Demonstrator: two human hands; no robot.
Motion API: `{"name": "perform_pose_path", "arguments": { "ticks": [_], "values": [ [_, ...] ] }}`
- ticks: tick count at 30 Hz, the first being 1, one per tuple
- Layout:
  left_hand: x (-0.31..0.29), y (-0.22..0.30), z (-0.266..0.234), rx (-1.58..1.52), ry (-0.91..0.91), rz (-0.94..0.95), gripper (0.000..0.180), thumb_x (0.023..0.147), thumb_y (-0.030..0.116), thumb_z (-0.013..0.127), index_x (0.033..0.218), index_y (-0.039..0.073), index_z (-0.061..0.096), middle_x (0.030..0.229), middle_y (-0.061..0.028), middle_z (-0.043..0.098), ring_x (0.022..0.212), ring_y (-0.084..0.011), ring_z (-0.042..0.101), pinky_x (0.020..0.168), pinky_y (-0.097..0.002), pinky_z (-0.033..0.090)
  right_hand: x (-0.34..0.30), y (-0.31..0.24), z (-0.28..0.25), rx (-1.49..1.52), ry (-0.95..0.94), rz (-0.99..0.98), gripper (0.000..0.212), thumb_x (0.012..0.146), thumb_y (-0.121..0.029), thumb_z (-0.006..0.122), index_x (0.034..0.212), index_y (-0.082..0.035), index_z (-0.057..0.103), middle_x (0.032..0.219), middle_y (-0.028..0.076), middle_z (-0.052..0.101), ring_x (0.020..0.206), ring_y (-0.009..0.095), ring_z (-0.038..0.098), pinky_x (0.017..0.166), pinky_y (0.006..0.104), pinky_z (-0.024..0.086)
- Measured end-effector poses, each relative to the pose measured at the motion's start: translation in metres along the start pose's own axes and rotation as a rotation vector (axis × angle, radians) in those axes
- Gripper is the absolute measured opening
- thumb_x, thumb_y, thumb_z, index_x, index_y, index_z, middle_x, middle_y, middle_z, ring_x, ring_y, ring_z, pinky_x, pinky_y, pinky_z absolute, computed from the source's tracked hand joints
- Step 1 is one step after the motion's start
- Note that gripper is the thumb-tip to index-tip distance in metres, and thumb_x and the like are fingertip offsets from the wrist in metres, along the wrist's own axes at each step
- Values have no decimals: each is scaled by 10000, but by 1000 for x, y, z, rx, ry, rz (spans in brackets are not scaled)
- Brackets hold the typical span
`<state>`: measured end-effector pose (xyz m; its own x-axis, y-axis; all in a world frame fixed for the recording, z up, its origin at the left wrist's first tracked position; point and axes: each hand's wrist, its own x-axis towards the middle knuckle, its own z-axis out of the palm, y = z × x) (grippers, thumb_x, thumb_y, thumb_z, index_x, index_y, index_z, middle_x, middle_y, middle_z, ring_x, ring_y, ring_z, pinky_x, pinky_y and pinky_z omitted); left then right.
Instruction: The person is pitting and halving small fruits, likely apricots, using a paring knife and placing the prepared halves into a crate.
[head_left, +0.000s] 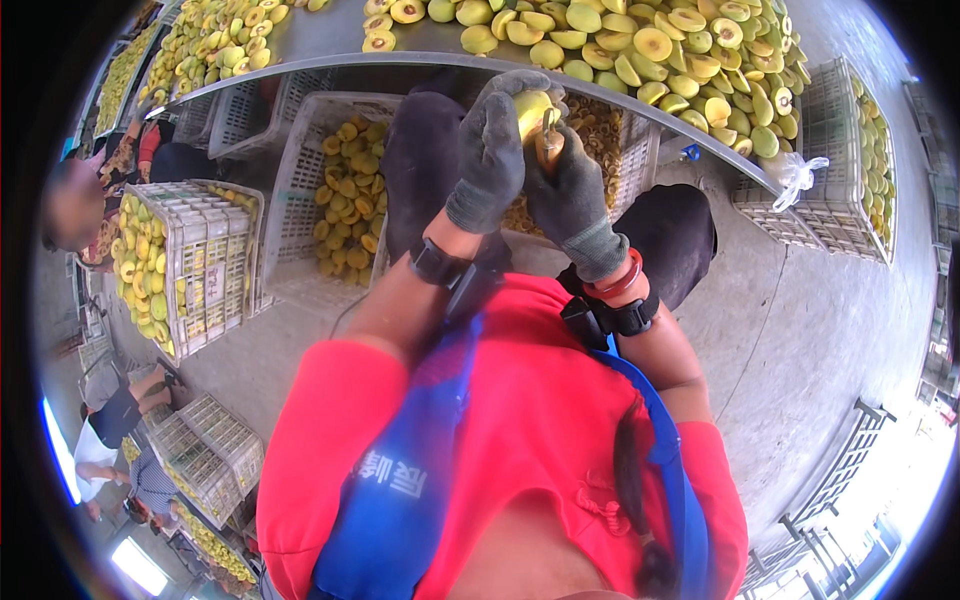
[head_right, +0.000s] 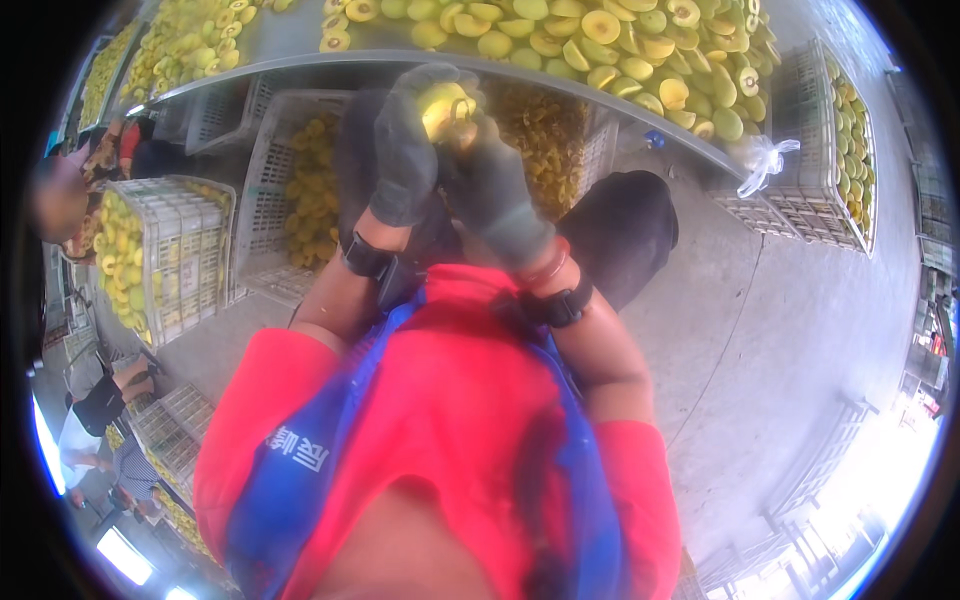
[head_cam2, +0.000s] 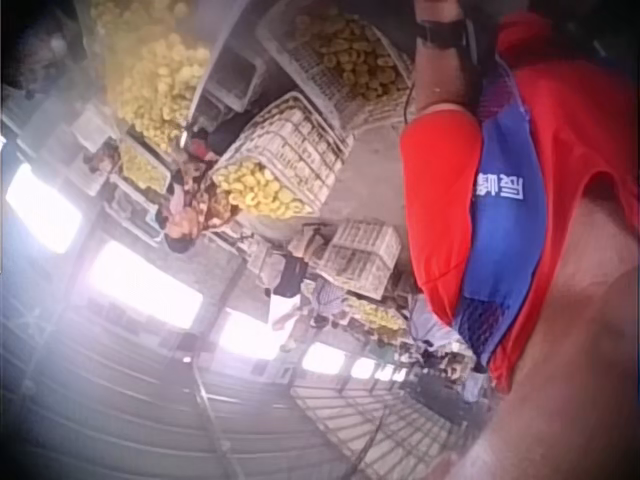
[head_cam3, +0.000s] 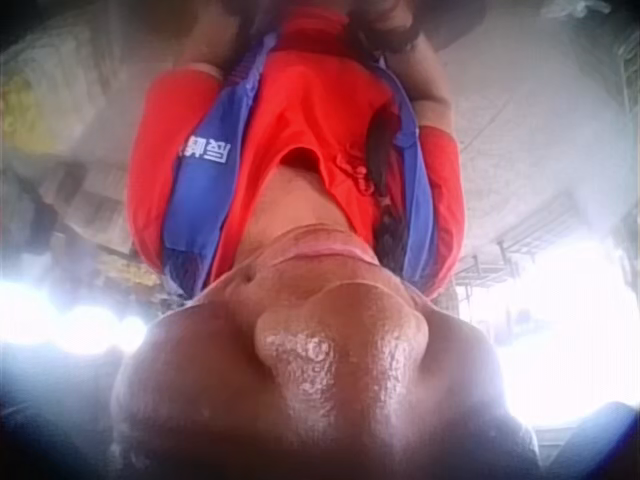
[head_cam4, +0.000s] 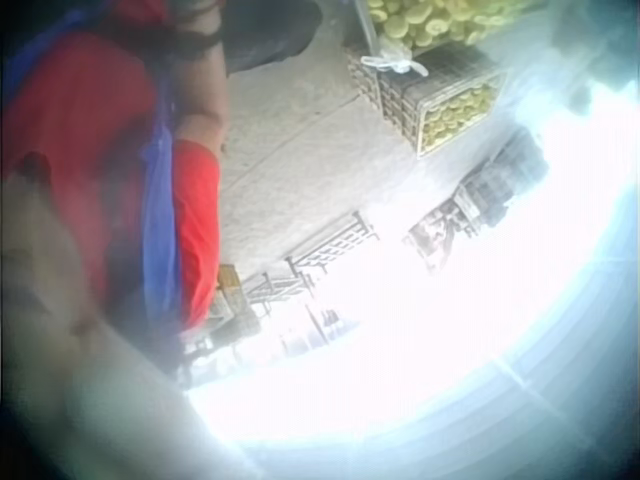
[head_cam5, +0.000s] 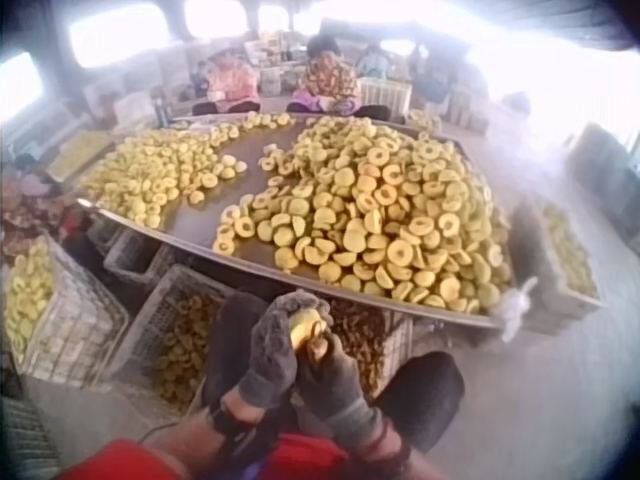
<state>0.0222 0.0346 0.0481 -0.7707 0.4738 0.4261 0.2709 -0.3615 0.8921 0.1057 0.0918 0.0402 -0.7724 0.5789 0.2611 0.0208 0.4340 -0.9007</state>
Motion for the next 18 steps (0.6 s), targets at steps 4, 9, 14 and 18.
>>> {"name": "perform_pose_path", "arguments": {
  "ticks": [4,9,14,18],
  "values": [
    [0,-3,-2,-104,-44,-59,465,978,395,356,1063,-24,539,970,-134,623,842,-198,619,754,-314,519,-1,-13,-11,179,-153,153,210,853,-142,578,994,6,533,807,213,627,756,318,647,640,368,494],
    [2,-3,-5,-140,-53,-194,540,971,448,329,987,-28,583,878,-129,644,777,-184,631,715,-296,524,-3,1,-11,283,-300,308,169,867,-99,542,998,7,559,857,188,628,773,237,629,682,329,485],
    [3,-2,-8,-121,-33,-303,612,960,501,305,924,-29,609,799,-123,652,703,-179,639,680,-281,523,-6,1,-9,198,-307,224,188,844,-114,569,999,-17,524,632,55,570,430,115,539,371,272,401],
    [-1,-5,-8,-96,-42,-317,593,956,489,327,930,-32,609,808,-129,654,687,-182,637,659,-285,521,-8,9,-1,465,-362,397,195,846,-127,572,1000,-16,530,627,63,575,420,112,535,367,265,400]
  ]
}}
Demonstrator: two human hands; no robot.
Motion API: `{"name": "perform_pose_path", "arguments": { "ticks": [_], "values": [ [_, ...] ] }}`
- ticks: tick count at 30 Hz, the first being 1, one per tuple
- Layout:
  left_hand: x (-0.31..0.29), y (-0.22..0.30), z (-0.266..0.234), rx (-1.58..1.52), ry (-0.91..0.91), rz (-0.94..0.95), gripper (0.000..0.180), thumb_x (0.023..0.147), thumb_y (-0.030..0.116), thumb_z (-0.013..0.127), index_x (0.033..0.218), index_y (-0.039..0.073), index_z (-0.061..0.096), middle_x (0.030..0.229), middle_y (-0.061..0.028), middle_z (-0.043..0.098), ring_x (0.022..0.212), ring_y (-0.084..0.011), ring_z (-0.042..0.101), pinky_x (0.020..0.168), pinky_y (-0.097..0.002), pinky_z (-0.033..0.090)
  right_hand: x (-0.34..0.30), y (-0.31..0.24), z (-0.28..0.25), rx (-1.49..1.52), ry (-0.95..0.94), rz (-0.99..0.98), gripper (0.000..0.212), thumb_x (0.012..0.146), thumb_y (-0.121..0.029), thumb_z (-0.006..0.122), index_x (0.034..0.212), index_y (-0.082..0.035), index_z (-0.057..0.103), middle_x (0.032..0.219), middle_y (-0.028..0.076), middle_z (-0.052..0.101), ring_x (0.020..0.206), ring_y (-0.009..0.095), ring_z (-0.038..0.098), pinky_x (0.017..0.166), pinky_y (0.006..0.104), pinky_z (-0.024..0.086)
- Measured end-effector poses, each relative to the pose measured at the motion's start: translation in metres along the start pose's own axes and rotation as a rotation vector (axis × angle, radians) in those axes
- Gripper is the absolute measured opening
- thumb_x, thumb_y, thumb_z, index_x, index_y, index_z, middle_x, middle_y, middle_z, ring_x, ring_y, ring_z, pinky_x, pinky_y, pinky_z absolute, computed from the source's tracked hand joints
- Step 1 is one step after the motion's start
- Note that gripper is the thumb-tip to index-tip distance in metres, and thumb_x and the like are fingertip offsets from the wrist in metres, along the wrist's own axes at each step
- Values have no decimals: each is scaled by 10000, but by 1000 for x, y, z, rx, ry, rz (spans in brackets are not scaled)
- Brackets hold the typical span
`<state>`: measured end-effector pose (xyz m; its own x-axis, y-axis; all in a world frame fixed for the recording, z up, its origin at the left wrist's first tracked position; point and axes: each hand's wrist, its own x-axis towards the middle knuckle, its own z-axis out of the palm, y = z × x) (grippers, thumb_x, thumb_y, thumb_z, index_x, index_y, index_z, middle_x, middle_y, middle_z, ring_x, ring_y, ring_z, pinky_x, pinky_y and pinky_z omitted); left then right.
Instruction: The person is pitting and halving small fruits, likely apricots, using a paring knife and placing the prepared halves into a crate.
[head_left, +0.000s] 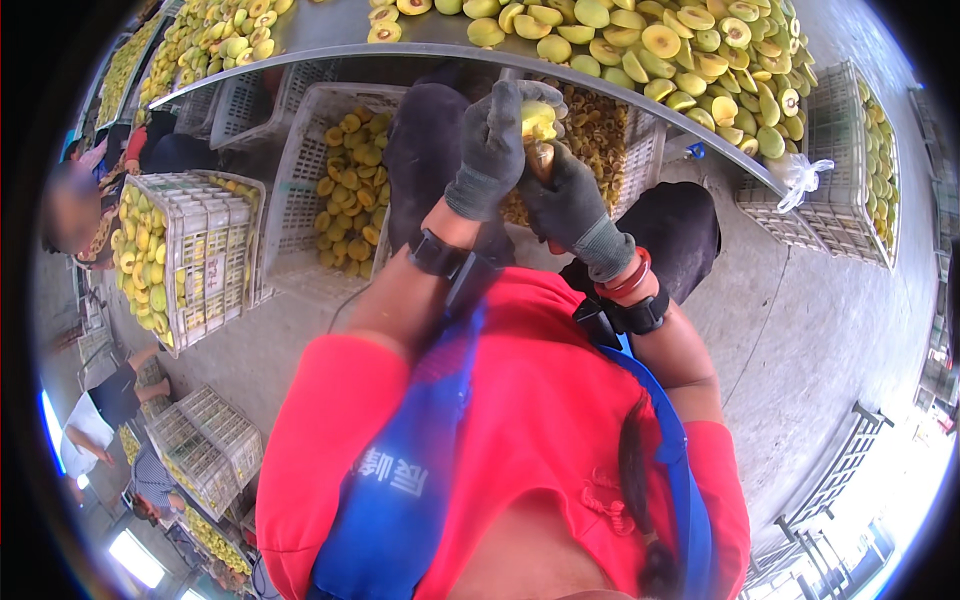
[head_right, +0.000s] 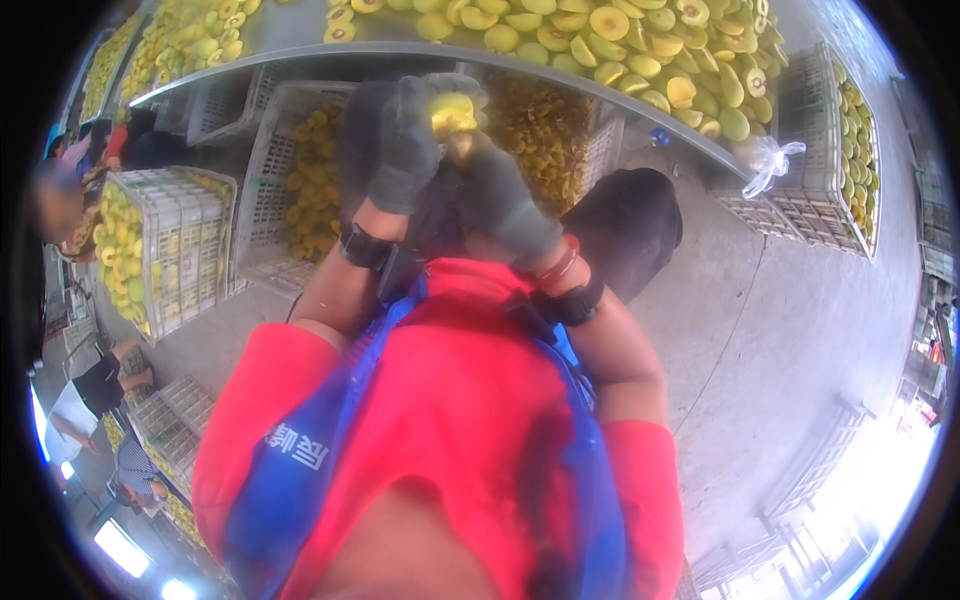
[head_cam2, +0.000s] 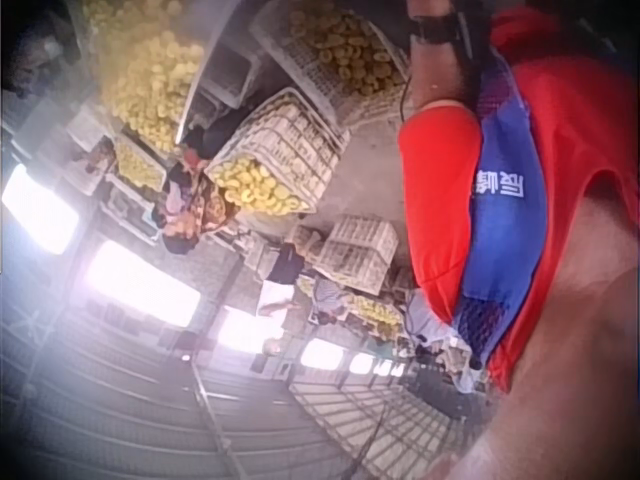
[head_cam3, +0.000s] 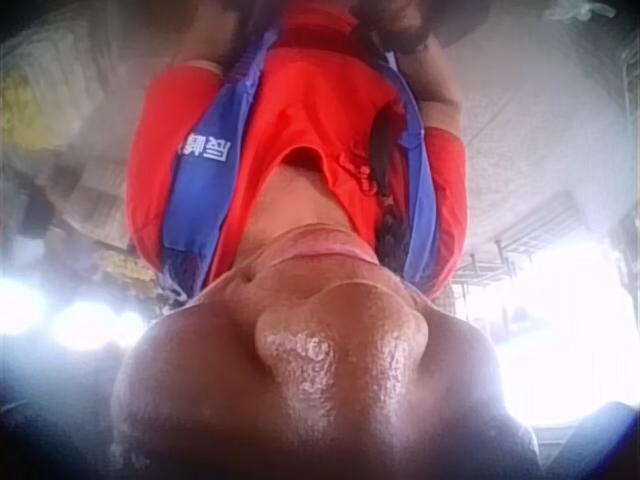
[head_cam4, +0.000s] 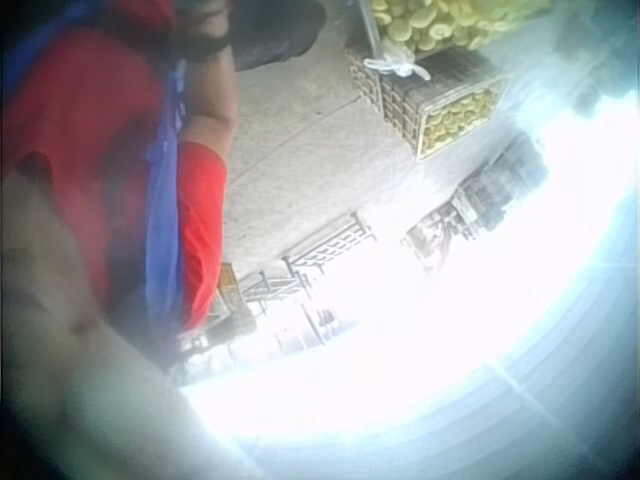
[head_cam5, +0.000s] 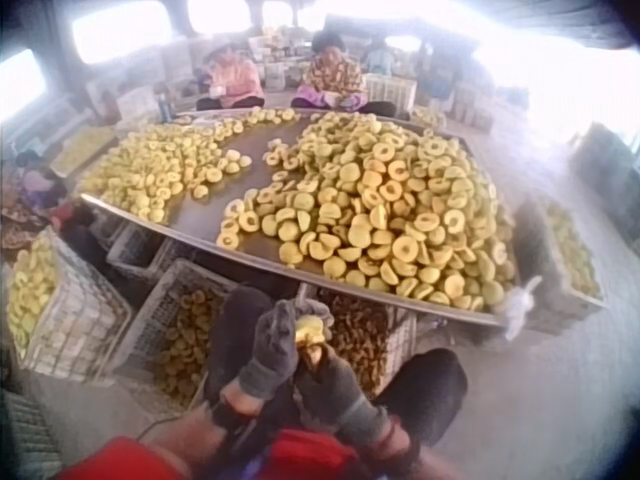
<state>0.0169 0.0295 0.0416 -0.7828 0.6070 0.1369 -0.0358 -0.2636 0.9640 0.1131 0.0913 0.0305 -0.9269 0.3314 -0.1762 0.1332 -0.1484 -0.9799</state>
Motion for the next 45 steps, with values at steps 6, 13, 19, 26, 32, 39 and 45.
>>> {"name": "perform_pose_path", "arguments": {
  "ticks": [6,13,19,26,32,39,45],
  "values": [
    [0,-9,-2,74,44,169,550,955,463,357,959,-27,605,817,-123,647,680,-175,628,655,-289,519,-6,-21,7,-14,60,-61,176,875,-139,552,1015,-34,532,619,22,548,394,85,483,339,233,364],
    [2,-11,-14,-10,-133,78,544,952,464,376,981,-29,603,891,-114,650,769,-173,636,667,-275,521,-6,-17,-4,-5,-140,125,234,933,-91,422,1123,9,516,999,68,579,888,133,553,761,266,460],
    [1,-10,-16,64,-125,201,534,957,443,380,944,-36,615,839,-106,655,768,-165,638,673,-273,527,-12,-33,-8,339,-292,281,178,906,-132,480,1022,-8,535,762,42,548,605,122,512,533,255,409],
    [0,-16,-12,-18,-90,160,446,962,359,413,940,-35,621,856,-110,657,759,-166,636,687,-289,528,-7,-28,9,447,-15,290,153,852,-130,559,948,-13,535,559,3,501,390,91,459,350,241,338],
    [-2,-16,-17,-47,-120,162,484,951,400,432,934,-44,625,873,-125,659,763,-173,640,695,-288,525,-9,-25,5,471,-116,327,143,855,-137,564,939,-26,535,569,-2,499,398,77,446,357,241,336],
    [1,-21,-28,17,-217,225,480,935,402,469,899,-47,635,866,-128,660,757,-174,645,685,-280,522,-13,-32,2,427,-234,359,141,864,-150,572,923,-28,536,557,-3,492,403,70,444,359,237,336],
    [4,-17,-23,48,-207,265,398,942,305,468,879,-48,639,839,-121,662,737,-166,643,664,-268,513,-9,-20,10,348,-116,188,117,873,-143,564,919,-39,535,567,7,498,390,74,441,347,233,323]
  ]
}}
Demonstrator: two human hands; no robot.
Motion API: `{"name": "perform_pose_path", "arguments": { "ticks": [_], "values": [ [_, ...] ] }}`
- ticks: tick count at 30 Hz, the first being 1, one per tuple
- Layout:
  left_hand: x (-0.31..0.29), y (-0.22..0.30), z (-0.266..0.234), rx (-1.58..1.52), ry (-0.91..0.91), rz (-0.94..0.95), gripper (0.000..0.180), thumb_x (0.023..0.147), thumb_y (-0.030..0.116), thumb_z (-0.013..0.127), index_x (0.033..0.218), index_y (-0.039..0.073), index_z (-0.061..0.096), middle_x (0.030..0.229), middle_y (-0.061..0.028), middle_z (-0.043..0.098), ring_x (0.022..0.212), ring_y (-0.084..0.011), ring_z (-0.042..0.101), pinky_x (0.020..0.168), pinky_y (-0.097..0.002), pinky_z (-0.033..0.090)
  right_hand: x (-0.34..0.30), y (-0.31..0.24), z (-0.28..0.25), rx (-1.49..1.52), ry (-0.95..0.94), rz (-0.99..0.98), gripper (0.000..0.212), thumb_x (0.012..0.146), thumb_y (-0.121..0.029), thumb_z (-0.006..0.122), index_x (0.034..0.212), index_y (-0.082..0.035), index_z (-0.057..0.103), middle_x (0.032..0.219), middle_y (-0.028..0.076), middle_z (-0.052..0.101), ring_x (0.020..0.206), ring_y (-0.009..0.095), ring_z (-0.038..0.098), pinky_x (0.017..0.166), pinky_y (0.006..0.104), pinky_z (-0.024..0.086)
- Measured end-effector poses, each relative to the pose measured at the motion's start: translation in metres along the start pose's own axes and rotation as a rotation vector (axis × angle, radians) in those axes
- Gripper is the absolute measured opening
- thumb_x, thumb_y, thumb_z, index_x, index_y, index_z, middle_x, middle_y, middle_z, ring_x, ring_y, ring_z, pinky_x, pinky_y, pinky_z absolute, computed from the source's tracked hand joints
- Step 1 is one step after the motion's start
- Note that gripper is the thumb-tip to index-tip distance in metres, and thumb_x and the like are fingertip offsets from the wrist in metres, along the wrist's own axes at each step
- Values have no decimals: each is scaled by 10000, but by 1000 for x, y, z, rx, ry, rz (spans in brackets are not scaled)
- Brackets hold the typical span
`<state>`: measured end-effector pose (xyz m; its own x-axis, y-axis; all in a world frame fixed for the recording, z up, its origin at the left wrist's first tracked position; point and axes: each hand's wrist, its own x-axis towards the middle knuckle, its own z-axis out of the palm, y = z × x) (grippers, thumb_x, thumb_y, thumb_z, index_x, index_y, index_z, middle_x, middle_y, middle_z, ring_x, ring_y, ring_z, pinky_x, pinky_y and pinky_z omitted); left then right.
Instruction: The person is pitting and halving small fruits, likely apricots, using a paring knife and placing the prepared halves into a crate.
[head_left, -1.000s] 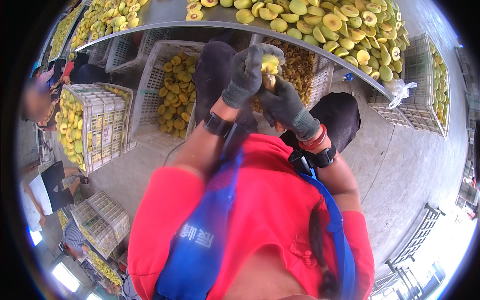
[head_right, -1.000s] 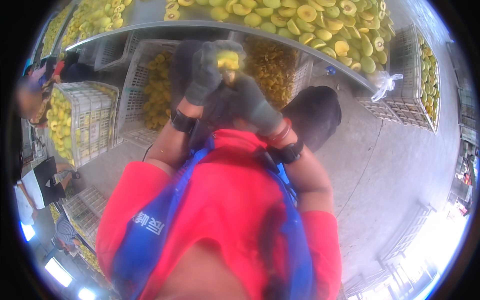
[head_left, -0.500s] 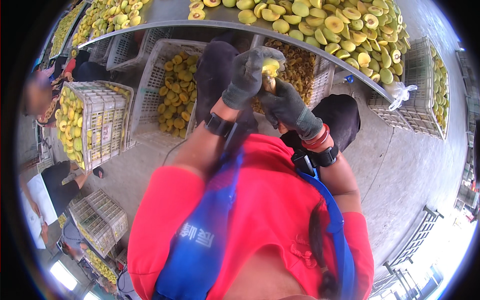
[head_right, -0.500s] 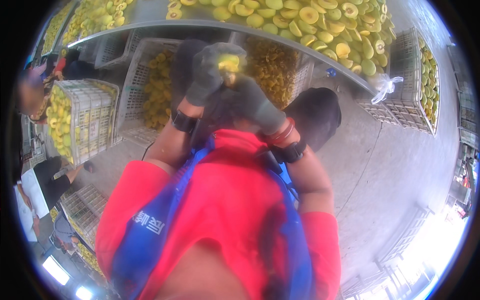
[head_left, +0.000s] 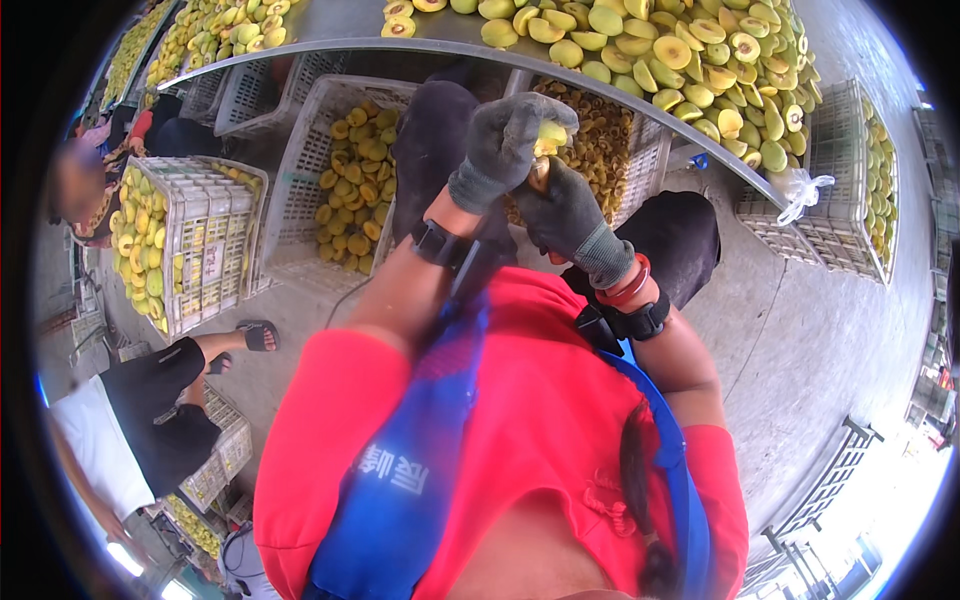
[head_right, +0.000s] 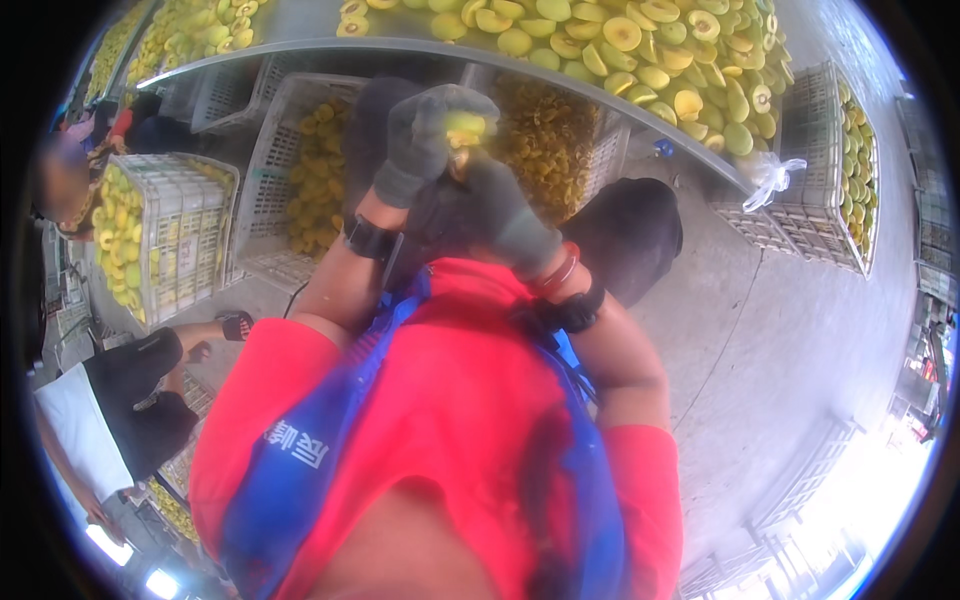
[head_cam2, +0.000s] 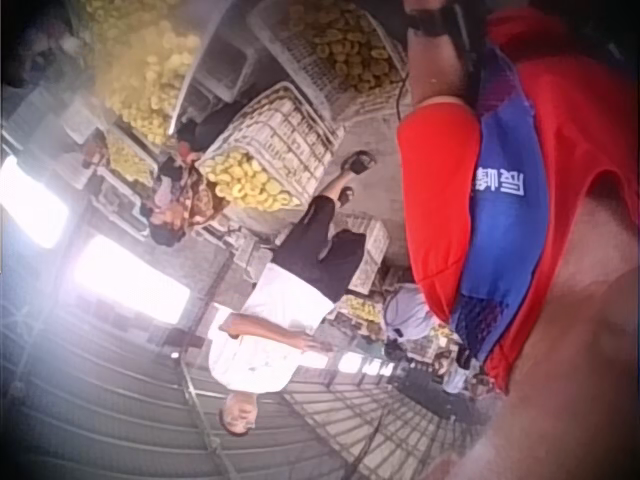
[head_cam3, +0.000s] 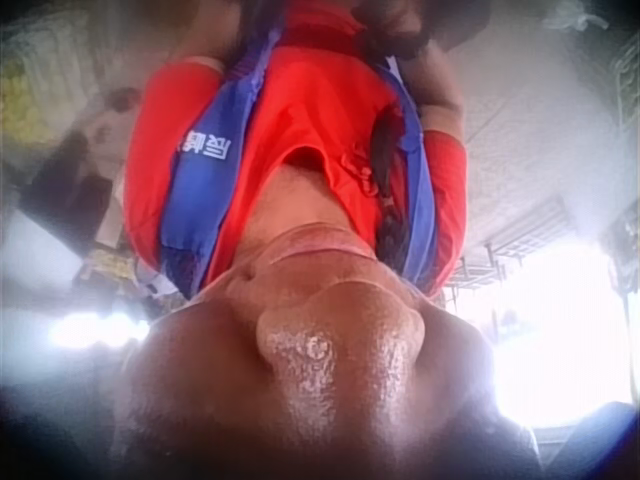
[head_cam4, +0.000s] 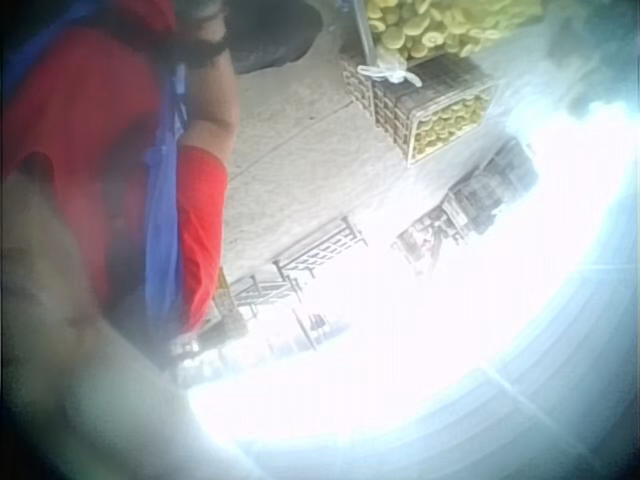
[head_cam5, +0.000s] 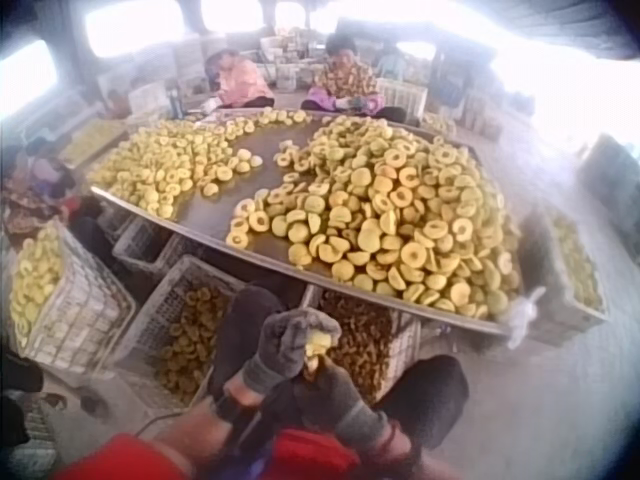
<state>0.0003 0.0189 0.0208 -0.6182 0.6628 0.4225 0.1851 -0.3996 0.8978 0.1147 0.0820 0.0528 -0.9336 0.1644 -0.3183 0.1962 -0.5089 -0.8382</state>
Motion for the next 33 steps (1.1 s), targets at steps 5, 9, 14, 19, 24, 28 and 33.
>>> {"name": "perform_pose_path", "arguments": {
  "ticks": [5,9,14,19,24,28,33],
  "values": [
    [1,1,-6,82,-50,25,342,938,239,464,869,-47,639,831,-115,663,732,-162,640,661,-266,511,-4,-15,-3,111,-80,196,127,878,-159,561,898,-38,531,537,0,478,370,78,426,338,234,311],
    [2,2,-4,129,-36,171,314,940,210,464,869,-42,639,819,-124,663,732,-171,641,671,-276,512,-3,-6,-3,24,-65,91,131,876,-155,566,898,-31,533,552,1,482,375,79,426,344,234,315],
    [4,7,1,270,-67,201,514,975,336,303,868,-22,657,821,-127,661,743,-201,637,676,-291,505,-5,-4,-9,-142,-95,129,131,871,-141,561,906,-19,530,553,7,485,373,88,423,343,237,319],
    [9,14,4,125,-37,-1,384,970,241,390,858,-40,625,828,-142,663,761,-188,643,693,-288,517,-6,-14,1,8,-58,55,127,865,-134,553,912,-21,518,552,11,484,379,91,431,346,233,328],
    [10,16,11,-71,57,-84,440,972,279,372,811,-48,620,806,-138,660,750,-177,639,693,-291,516,-6,-12,1,103,29,87,118,864,-135,546,895,-28,506,546,13,480,385,89,437,346,230,337],
    [10,6,7,-91,-56,22,462,965,310,375,802,-49,617,770,-121,658,729,-168,634,683,-286,514,-7,-10,-15,-237,-111,34,108,871,-130,549,878,-37,495,540,15,479,352,97,416,324,235,334],
    [7,3,3,-3,-105,-30,659,938,525,336,816,-43,649,780,-139,660,705,-196,638,639,-288,517,-11,-9,-26,-28,-274,264,122,892,-125,520,933,-16,560,746,-6,550,656,58,529,563,221,434]
  ]
}}
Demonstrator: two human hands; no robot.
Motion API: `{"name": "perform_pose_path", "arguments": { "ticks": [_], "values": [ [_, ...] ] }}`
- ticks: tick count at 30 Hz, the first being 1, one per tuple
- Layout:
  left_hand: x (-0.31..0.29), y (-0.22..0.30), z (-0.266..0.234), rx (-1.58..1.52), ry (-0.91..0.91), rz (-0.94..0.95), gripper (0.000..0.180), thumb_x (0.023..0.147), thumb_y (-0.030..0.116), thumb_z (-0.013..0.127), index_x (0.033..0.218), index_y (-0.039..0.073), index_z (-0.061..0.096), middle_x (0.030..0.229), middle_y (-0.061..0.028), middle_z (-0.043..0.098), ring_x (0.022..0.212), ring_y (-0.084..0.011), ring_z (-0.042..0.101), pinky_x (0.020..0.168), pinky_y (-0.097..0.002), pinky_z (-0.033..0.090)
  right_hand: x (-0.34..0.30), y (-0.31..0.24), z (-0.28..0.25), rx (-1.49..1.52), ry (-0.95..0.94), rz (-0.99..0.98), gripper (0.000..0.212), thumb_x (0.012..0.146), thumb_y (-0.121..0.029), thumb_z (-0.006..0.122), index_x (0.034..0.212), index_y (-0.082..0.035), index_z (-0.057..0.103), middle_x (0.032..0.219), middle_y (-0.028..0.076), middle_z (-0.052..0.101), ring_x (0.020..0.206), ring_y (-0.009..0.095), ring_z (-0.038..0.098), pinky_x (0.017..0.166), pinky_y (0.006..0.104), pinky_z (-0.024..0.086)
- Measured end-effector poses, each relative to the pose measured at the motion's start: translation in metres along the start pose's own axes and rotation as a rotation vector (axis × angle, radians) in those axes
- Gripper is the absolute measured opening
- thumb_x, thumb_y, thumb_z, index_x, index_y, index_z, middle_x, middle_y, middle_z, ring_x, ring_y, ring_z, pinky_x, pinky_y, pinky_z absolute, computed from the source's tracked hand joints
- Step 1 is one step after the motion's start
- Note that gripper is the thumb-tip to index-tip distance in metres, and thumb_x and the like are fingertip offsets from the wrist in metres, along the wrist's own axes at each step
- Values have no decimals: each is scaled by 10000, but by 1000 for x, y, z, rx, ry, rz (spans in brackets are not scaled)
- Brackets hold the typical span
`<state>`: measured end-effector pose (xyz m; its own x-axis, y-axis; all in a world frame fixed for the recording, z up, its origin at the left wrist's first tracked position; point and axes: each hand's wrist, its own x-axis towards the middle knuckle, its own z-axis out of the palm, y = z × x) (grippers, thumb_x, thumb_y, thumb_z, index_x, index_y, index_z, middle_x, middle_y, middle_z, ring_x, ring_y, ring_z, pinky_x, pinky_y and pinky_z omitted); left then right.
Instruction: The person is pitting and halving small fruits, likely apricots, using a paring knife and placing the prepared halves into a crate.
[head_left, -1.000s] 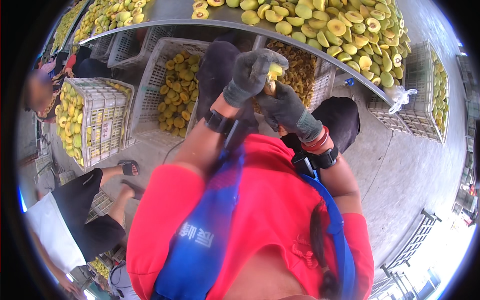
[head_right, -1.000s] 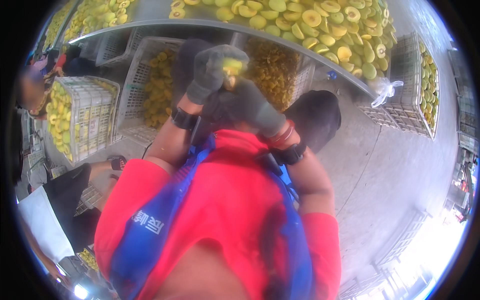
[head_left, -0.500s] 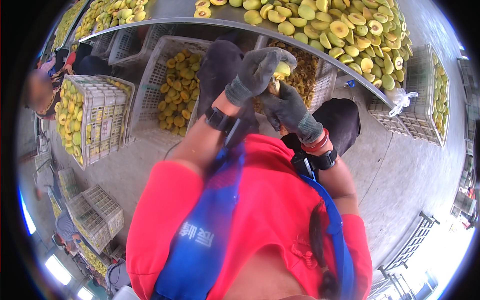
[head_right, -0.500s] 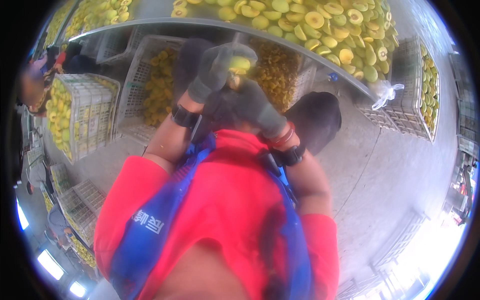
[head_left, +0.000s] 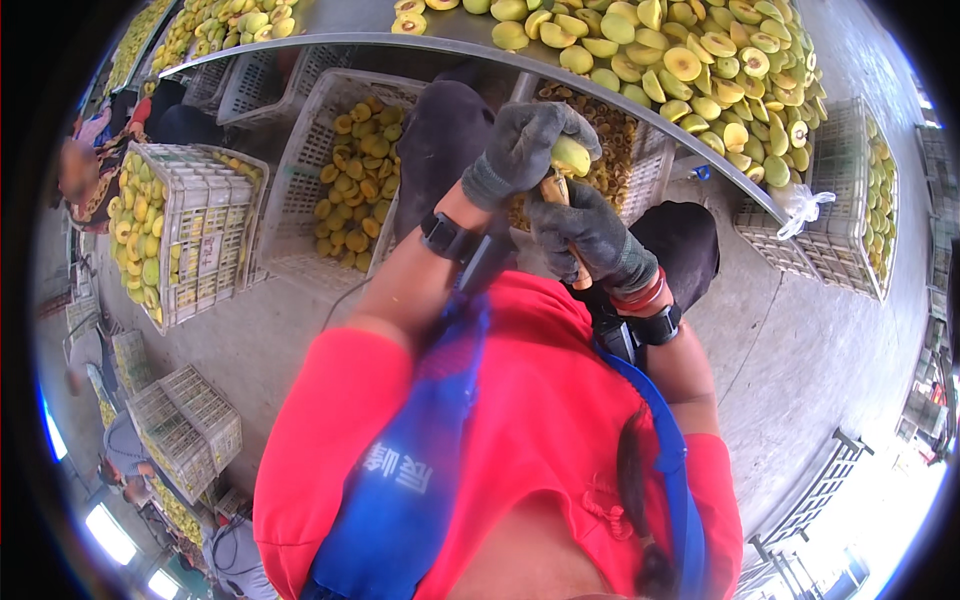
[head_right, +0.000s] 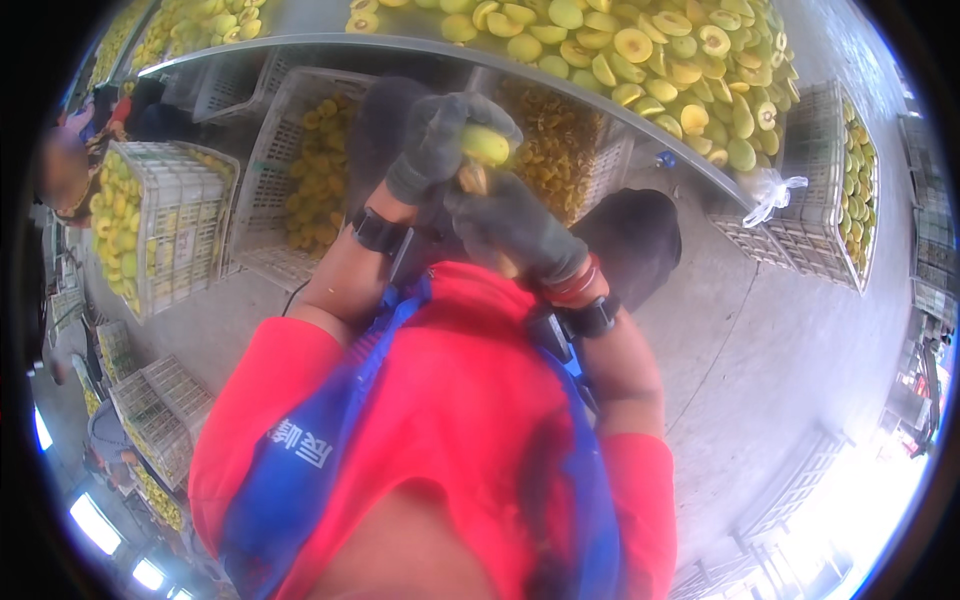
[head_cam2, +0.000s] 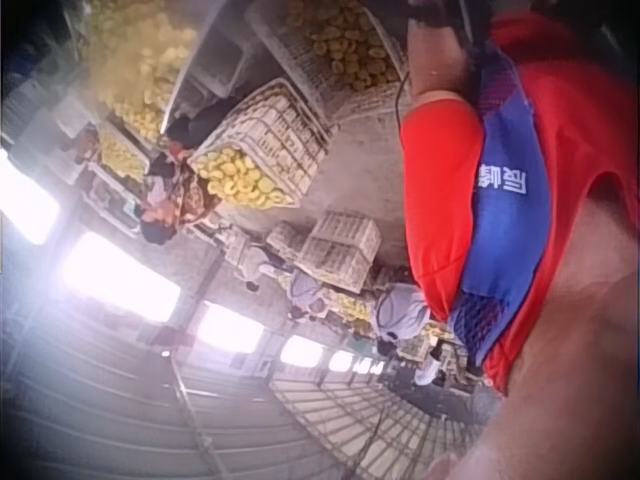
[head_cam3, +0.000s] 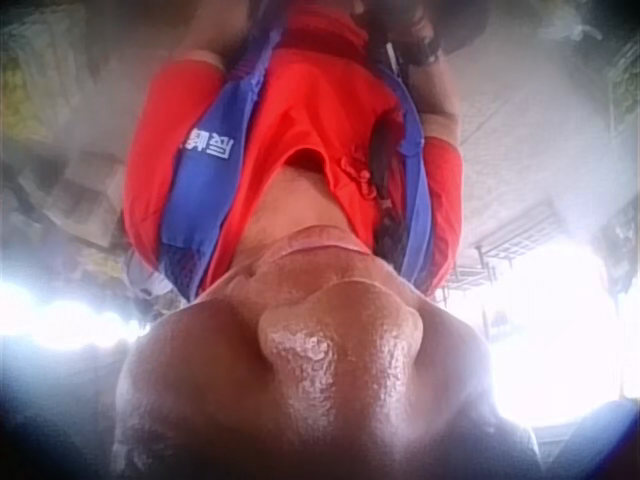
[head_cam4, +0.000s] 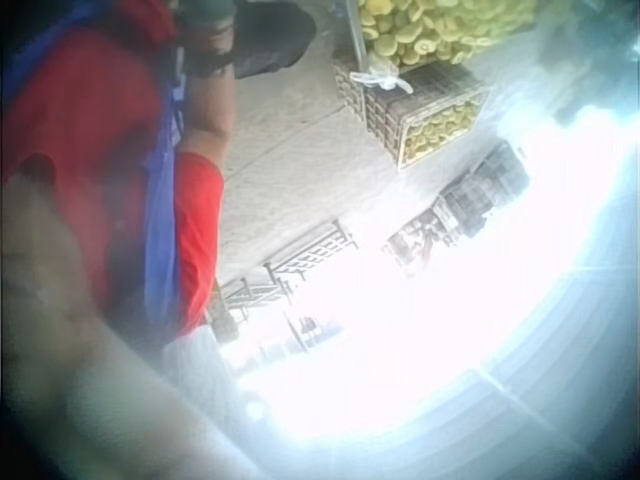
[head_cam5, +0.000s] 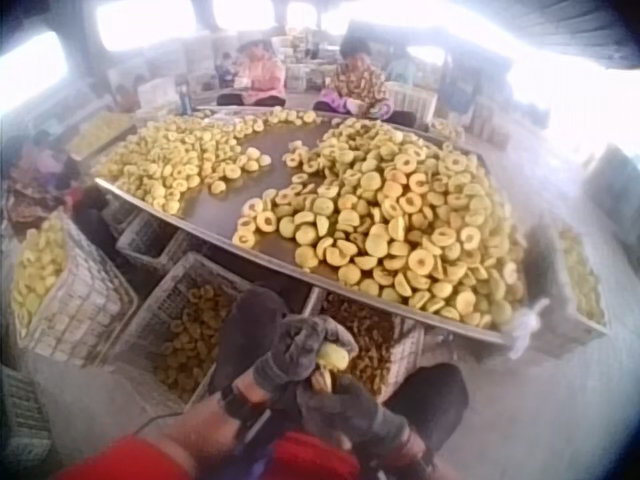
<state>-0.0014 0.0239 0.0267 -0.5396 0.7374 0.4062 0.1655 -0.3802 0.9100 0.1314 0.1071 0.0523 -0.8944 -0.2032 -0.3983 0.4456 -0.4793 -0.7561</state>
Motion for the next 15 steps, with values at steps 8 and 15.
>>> {"name": "perform_pose_path", "arguments": {
  "ticks": [8,15],
  "values": [
    [-3,1,-1,-167,186,-141,506,975,361,372,795,-39,624,765,-136,661,681,-180,640,643,-295,528,27,13,18,-167,280,-293,146,840,-135,540,896,-1,528,562,28,528,376,103,467,351,249,363],
    [4,3,-10,-12,349,-84,519,968,390,385,795,-45,609,750,-145,655,637,-193,642,618,-298,535,29,5,12,-688,413,-309,182,810,-134,566,889,28,539,574,110,574,457,198,583,416,318,444]
  ]
}}
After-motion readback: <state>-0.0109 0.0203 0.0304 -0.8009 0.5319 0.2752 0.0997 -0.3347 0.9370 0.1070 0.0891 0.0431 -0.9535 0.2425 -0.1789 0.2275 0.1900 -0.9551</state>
